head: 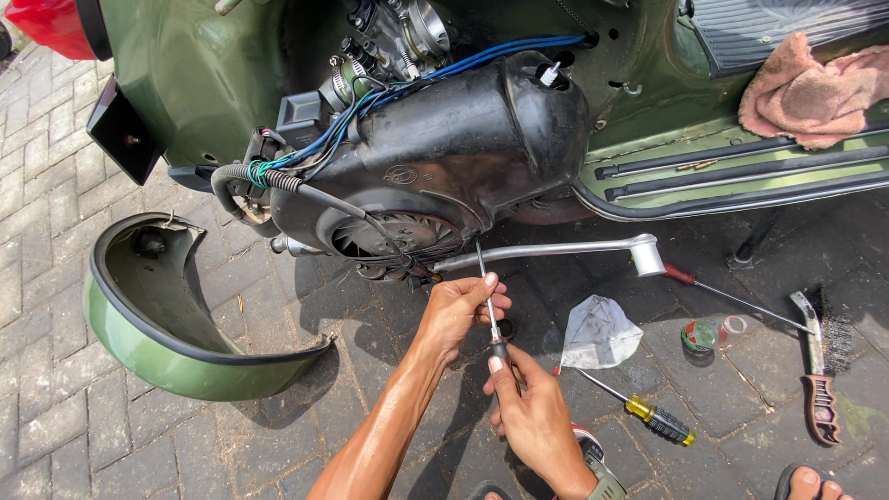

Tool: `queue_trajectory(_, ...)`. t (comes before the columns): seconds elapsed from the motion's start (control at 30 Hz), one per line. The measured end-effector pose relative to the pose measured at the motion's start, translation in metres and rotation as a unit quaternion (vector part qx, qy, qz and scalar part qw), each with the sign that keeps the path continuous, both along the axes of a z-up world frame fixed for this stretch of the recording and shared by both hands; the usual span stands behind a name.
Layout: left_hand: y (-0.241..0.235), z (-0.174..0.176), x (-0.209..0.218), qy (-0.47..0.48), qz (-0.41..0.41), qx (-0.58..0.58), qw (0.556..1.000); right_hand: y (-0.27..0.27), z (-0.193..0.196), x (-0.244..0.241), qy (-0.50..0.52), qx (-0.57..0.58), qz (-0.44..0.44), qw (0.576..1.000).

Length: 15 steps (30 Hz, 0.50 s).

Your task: The person works on the engine of a green scooter, using a screwdriver to tighten bolts on the engine casing. They then walk into a cluttered workshop to retrieve a small metal part from a box before returning to the scooter.

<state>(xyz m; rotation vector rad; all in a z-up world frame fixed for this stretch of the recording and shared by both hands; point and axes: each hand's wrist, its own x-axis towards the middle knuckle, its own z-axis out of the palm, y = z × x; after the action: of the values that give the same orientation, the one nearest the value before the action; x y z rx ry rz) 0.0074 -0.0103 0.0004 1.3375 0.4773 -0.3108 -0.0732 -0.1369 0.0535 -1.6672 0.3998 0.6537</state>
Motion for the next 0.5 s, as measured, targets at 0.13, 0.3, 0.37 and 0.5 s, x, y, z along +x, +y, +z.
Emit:
queue_trajectory(0.13,0.001,-0.002,0.002,-0.006,-0.010,-0.015,1.000,0.005,-0.030,-0.003,-0.077,-0.101,-0.007,0.992)
queue_trajectory(0.3,0.007,0.001,0.002,-0.010,-0.064,0.002,0.998,0.008,-0.048,-0.001,-0.086,0.240,-0.121,0.959)
queue_trajectory(0.37,0.010,0.001,0.005,-0.013,-0.065,0.010,0.998,0.008,-0.041,0.004,-0.042,0.282,-0.135,0.949)
queue_trajectory(0.5,0.006,0.005,0.000,-0.015,-0.067,0.033,0.997,0.006,-0.037,0.003,0.089,0.435,-0.194,0.875)
